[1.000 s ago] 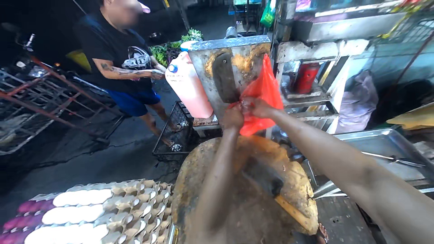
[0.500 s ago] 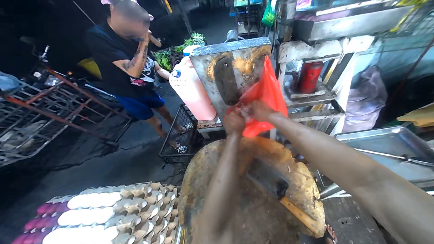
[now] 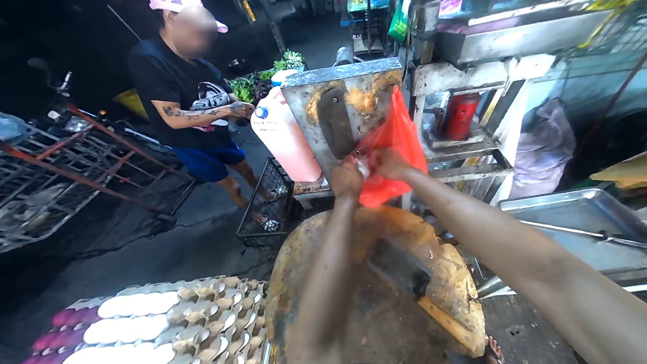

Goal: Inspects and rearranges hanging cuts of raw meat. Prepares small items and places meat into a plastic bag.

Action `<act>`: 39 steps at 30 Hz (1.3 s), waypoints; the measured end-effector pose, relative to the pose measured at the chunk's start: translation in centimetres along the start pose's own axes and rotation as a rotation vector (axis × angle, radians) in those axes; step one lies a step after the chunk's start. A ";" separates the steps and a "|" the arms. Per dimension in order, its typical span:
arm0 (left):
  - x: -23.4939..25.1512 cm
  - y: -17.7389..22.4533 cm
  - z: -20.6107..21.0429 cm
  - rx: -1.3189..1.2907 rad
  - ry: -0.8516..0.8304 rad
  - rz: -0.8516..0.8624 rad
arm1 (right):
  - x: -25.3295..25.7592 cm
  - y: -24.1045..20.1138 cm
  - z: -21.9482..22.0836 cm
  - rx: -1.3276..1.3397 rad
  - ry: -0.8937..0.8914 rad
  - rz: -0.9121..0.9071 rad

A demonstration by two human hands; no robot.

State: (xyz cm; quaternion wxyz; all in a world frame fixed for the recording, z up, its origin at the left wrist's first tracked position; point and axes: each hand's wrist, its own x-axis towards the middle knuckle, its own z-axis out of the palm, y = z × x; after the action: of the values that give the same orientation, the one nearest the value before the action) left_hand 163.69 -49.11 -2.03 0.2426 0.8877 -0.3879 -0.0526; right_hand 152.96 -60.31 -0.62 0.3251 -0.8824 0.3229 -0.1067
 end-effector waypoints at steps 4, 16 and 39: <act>0.3 -0.1 0.8 -0.038 0.034 0.048 | -0.6 0.6 0.4 0.120 0.083 -0.056; -0.7 1.5 0.6 -0.259 0.205 0.095 | -3.5 -1.3 0.6 0.237 0.297 -0.114; -1.3 3.4 -1.5 -0.270 0.173 -0.030 | -3.4 -2.7 1.9 0.766 0.273 0.036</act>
State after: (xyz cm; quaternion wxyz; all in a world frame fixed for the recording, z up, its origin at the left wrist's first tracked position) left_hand 160.92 -49.59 0.75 0.3915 0.8538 -0.3417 -0.0309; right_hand 152.46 -55.64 -0.22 0.5864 -0.6693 0.3153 -0.3298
